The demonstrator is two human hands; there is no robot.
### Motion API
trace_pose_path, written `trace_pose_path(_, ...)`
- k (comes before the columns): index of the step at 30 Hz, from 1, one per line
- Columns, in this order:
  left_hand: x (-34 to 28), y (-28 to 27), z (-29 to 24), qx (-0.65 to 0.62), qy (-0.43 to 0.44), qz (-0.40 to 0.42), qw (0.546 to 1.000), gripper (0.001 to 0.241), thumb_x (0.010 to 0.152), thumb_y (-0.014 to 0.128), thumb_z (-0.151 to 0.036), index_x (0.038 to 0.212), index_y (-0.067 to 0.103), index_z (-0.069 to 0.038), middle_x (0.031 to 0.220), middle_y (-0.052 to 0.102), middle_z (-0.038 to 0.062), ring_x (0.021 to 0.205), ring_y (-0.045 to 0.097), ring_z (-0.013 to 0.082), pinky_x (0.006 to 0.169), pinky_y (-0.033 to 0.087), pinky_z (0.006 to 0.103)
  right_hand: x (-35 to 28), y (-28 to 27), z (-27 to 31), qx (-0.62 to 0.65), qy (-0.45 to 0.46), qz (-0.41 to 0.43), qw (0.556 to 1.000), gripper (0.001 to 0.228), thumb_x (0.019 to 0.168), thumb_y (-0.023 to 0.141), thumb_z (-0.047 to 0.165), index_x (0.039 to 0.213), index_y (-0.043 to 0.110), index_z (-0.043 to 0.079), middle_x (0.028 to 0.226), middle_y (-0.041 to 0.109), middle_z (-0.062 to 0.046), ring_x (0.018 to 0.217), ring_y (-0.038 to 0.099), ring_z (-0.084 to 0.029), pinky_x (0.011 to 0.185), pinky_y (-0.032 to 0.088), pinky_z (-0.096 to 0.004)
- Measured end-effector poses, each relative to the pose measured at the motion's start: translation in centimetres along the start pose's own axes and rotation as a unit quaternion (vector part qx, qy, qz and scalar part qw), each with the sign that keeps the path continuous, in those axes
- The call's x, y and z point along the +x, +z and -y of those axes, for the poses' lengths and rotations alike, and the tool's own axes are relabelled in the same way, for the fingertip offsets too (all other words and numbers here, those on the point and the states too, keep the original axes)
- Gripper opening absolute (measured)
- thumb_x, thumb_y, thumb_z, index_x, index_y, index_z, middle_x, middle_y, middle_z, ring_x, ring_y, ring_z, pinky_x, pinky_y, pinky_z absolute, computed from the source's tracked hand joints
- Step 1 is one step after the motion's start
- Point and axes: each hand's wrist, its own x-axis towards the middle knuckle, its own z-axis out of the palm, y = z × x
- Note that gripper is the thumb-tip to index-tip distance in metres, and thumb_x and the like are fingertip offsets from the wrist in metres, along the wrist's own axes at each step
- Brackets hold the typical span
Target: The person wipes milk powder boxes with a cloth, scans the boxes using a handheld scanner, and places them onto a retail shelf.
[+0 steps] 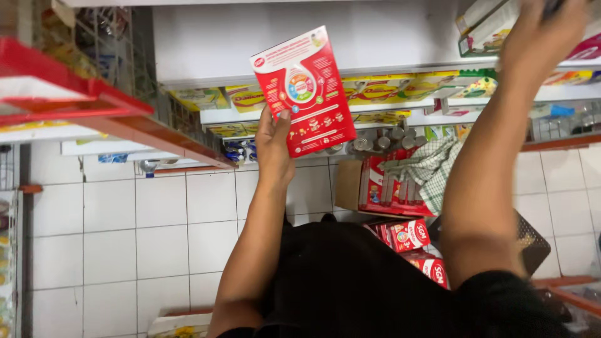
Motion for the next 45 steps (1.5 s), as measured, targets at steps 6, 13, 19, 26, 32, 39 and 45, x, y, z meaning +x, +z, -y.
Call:
trace_pose_path(6,2.6,-4.3,2.0,-0.087,-0.112,0.002,0.990,0.044,0.107,0.057,-0.030,0.140,0.053,-0.001,0.128,0.069,0.013,0.113,0.069,0.0227,0.098,0.057,0.0418,-16.2,-5.2,15.0,0.394,0.420,0.310,0.756,0.039,0.077,0.063,-0.010,0.116,0.061,-0.005,0.098,0.073,-0.013,0.090,0.073,-0.025,0.087,0.060,-0.040)
trace_pose_path(13,2.7,-10.2,7.4,-0.111,-0.263,0.029,0.958,0.061,0.097,0.060,-0.055,0.133,0.060,-0.006,0.116,0.070,0.009,0.098,0.072,0.0194,0.086,0.060,0.0382,-19.8,-9.5,19.4,0.591,0.413,0.330,0.609,0.053,0.079,0.066,-0.007,0.130,0.054,0.001,0.094,0.064,-0.008,0.081,0.068,-0.020,0.086,0.061,-0.044)
trace_pose_path(19,1.3,-10.2,10.1,-0.156,-0.347,0.215,0.900,0.066,0.105,0.059,-0.067,0.136,0.060,-0.008,0.107,0.070,0.010,0.077,0.068,0.0229,0.060,0.055,0.0354,-19.3,-11.1,19.5,0.557,0.391,0.333,0.652,0.047,0.086,0.071,-0.002,0.131,0.055,-0.001,0.097,0.062,-0.008,0.084,0.067,-0.018,0.077,0.059,-0.037)
trace_pose_path(26,-3.0,-3.5,9.9,-0.050,-0.349,0.139,0.925,0.069,0.089,0.063,-0.064,0.137,0.057,-0.015,0.104,0.066,0.003,0.078,0.064,0.0235,0.057,0.051,0.0399,-21.6,-10.9,19.5,0.561,0.449,0.304,0.626,0.028,0.087,0.072,0.000,0.113,0.062,0.002,0.091,0.067,-0.007,0.079,0.068,-0.016,0.071,0.055,-0.031)
trace_pose_path(32,-4.9,-4.2,12.1,-0.179,-0.281,0.130,0.934,0.072,0.087,0.054,-0.072,0.126,0.056,-0.012,0.099,0.065,0.005,0.081,0.060,0.0227,0.070,0.051,0.0391,-23.5,-12.8,17.4,0.511,0.365,0.375,0.682,0.018,0.087,0.073,0.000,0.103,0.066,0.003,0.086,0.066,-0.002,0.078,0.064,-0.010,0.070,0.052,-0.027)
trace_pose_path(39,-6.6,-4.8,13.8,-0.112,-0.190,0.026,0.975,0.043,0.105,0.066,-0.037,0.131,0.057,-0.003,0.112,0.070,0.007,0.094,0.067,0.0154,0.083,0.055,0.0337,-23.6,-14.6,16.9,0.572,0.452,0.311,0.609,0.051,0.084,0.070,-0.002,0.132,0.056,0.003,0.112,0.070,-0.006,0.097,0.071,-0.017,0.078,0.060,-0.033)
trace_pose_path(45,-9.2,-0.5,12.9,-0.055,-0.268,-0.081,0.958,0.047,0.098,0.066,-0.032,0.131,0.058,0.001,0.120,0.073,0.016,0.102,0.075,0.0244,0.089,0.062,0.0414,-23.4,-15.3,16.0,0.531,0.424,0.243,0.692,0.049,0.091,0.066,-0.004,0.138,0.053,0.001,0.127,0.067,-0.008,0.112,0.069,-0.020,0.084,0.060,-0.034)
